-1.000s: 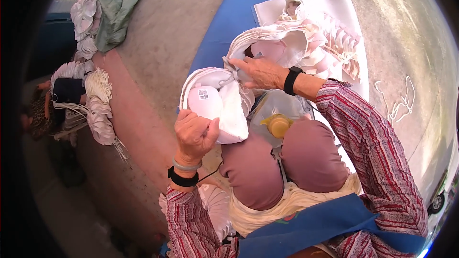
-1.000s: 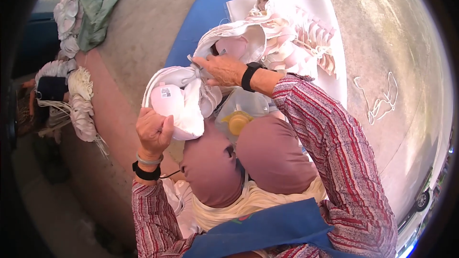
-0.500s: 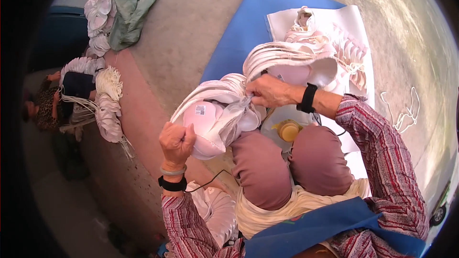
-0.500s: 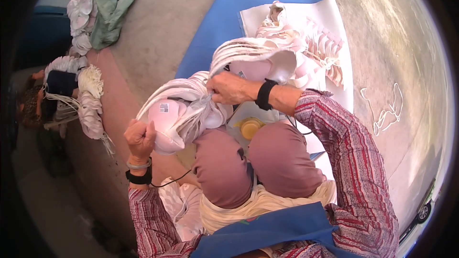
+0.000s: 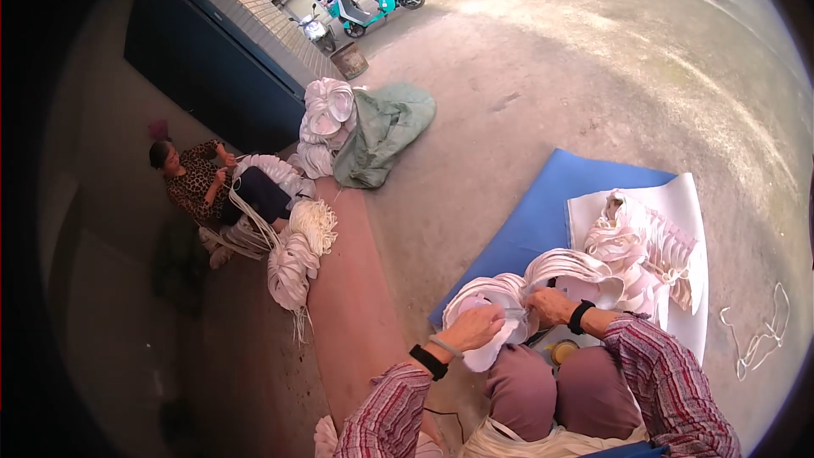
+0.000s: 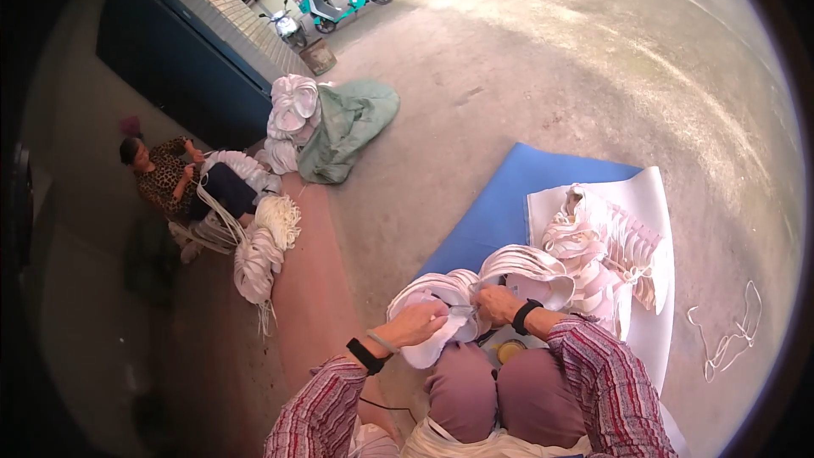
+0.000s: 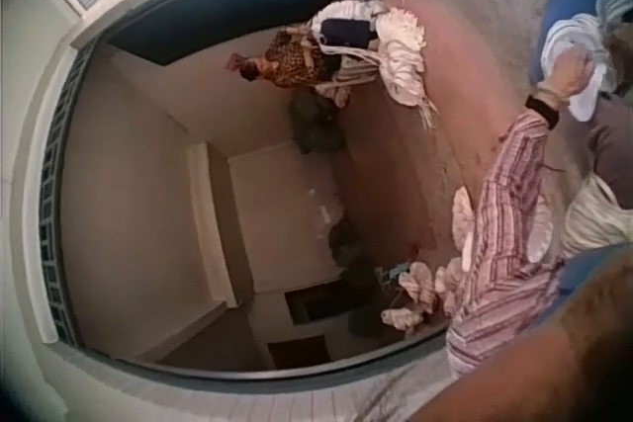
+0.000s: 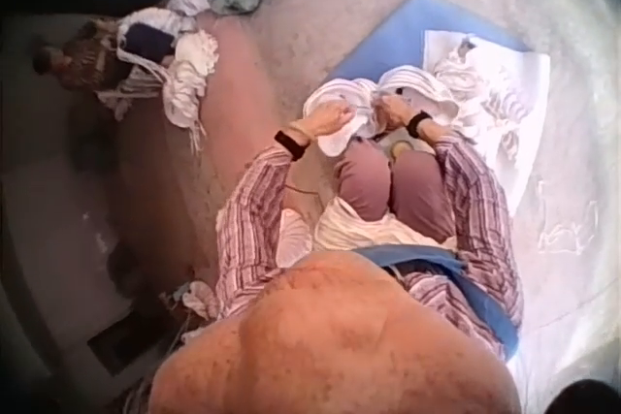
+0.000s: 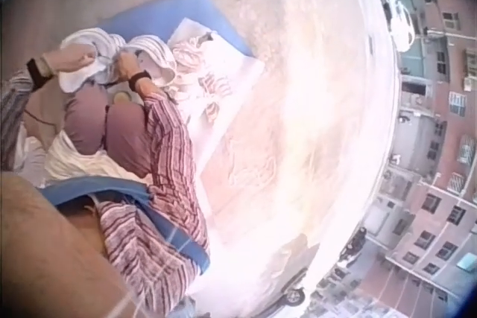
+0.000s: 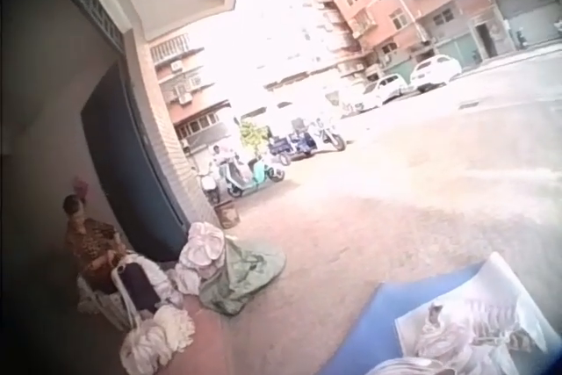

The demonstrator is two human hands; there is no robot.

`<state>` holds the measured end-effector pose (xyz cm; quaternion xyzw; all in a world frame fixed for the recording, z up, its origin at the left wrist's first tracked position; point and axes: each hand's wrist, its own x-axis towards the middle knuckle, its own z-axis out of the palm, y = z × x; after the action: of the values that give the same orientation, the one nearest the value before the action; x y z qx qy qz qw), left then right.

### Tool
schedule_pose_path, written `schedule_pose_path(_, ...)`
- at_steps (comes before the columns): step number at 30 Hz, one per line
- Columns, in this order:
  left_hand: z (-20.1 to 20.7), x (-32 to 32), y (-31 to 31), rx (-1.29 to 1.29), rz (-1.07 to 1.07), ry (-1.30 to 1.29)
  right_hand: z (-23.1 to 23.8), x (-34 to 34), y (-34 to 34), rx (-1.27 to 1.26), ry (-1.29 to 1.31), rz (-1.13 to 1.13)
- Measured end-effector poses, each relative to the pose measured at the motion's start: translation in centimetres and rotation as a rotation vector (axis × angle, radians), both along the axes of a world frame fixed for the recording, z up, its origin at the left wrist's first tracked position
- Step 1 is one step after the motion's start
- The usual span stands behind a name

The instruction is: Tying together multiple white shoe uppers into bundles for transport or manufacturing stages.

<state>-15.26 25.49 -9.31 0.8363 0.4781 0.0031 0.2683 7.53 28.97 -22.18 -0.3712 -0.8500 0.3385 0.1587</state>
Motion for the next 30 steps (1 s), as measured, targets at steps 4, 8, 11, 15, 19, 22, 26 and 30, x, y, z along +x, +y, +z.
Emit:
schedule_pose_path(4,-5.0,4.2,2.3,-0.026,-0.022,-0.08,0.4,1.0,-0.2,0.017,-0.091,-0.098)
schedule_pose_path(8,-7.1,7.6,4.7,-0.14,-0.04,-0.116,0.4,1.3,-0.9,0.057,-0.086,-0.173)
schedule_pose_path(11,-7.8,8.1,5.0,-0.174,-0.074,-0.062,0.8,1.8,-1.0,0.042,-0.037,-0.175)
schedule_pose_path(15,-9.3,6.9,5.4,-0.211,-0.046,-0.006,0.9,1.5,-1.2,0.053,-0.034,-0.175)
schedule_pose_path(19,-9.1,8.1,5.3,-0.092,-0.024,0.132,1.2,1.5,-1.4,0.04,-0.04,-0.198)
schedule_pose_path(22,-8.5,8.3,4.8,-0.05,0.001,0.12,1.2,1.7,-1.4,0.046,0.015,-0.186)
schedule_pose_path(26,-7.3,8.2,5.3,-0.079,-0.043,0.025,0.4,2.1,-0.8,0.021,0.144,-0.2)
schedule_pose_path(30,-6.4,8.2,4.7,-0.143,0.008,0.04,-0.7,2.4,-0.8,-0.052,-0.113,-0.178)
